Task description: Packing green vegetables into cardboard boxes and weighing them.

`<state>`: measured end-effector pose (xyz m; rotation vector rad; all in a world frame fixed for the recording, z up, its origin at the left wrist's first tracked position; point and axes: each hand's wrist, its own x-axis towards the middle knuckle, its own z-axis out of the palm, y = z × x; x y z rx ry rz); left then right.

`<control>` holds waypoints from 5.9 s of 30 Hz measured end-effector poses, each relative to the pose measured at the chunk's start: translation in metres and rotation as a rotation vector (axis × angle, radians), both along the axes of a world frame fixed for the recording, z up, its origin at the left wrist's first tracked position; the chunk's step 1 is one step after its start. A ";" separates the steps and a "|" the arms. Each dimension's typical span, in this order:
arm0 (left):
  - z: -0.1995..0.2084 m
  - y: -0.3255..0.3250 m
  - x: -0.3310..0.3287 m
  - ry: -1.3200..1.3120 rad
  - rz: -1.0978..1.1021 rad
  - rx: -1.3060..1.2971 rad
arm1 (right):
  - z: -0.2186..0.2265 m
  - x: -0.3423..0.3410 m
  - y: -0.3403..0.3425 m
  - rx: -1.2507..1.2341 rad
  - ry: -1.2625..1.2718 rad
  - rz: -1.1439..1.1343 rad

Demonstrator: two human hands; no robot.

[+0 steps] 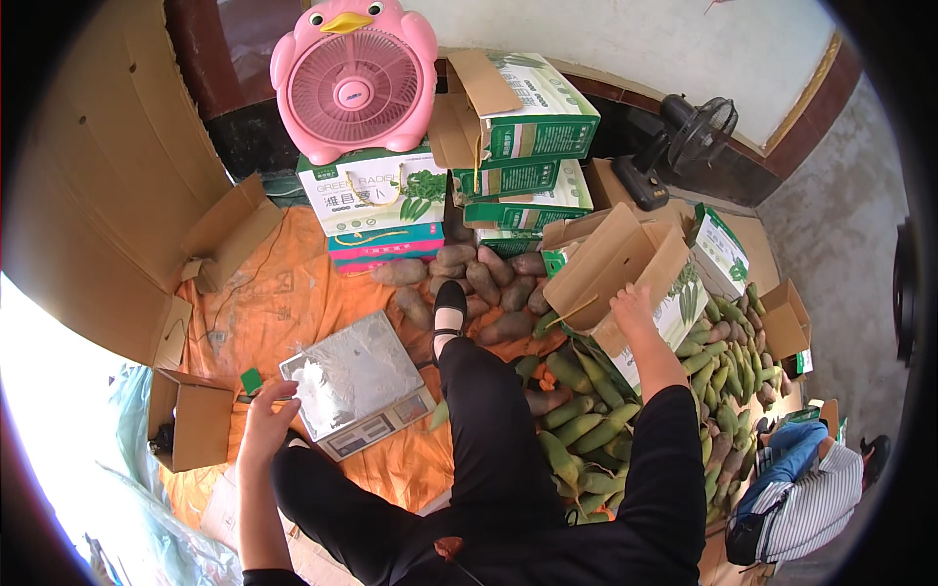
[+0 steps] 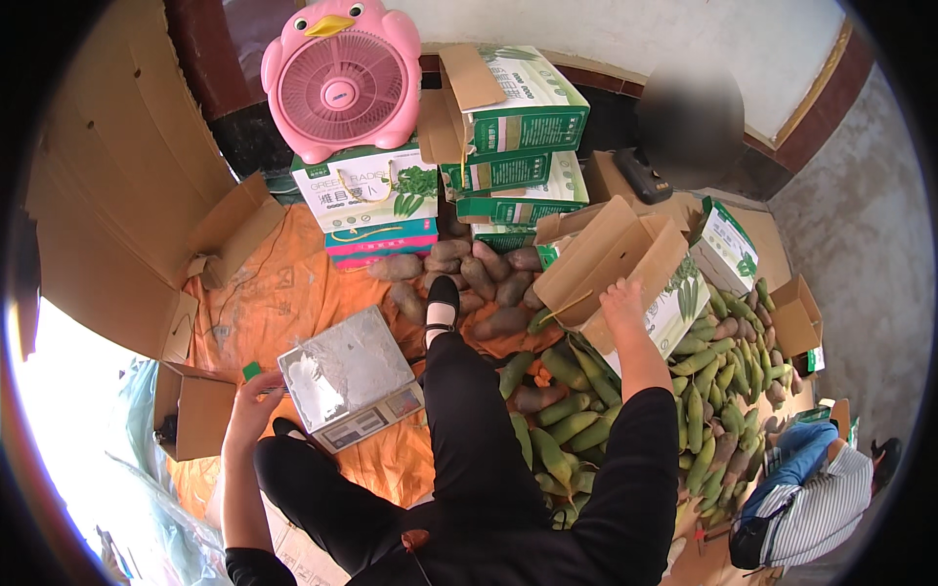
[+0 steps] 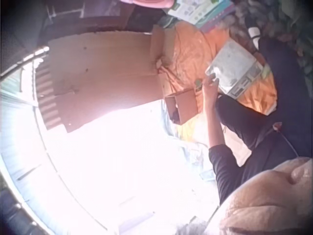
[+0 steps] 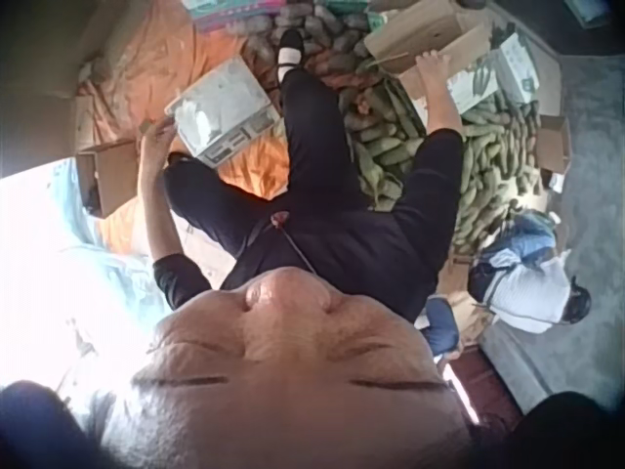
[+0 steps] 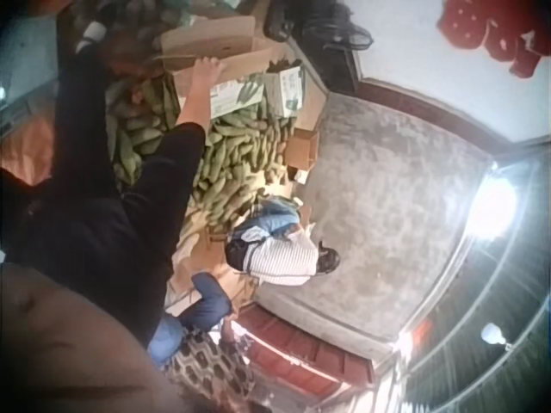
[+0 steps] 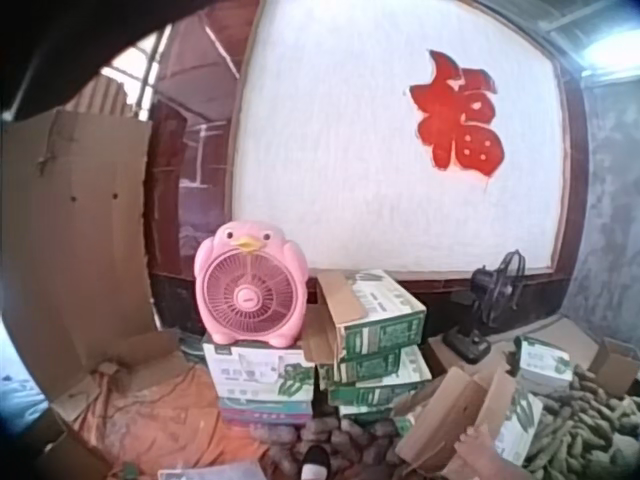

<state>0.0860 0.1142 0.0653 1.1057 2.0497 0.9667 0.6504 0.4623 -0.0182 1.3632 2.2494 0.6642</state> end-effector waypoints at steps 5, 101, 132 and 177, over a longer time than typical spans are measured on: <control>-0.037 0.000 -0.002 -0.005 -0.001 -0.104 | 0.025 -0.018 -0.019 -0.199 -0.170 -0.008; -0.053 -0.009 0.035 0.507 -0.195 -0.216 | -0.146 -0.122 -0.236 -0.685 0.587 -0.096; -0.055 -0.013 0.044 0.562 -0.160 -0.218 | -0.204 -0.085 -0.122 -0.392 0.971 -0.897; -0.055 -0.023 0.037 0.561 -0.177 -0.343 | 0.113 -0.301 -0.111 -0.855 1.096 0.503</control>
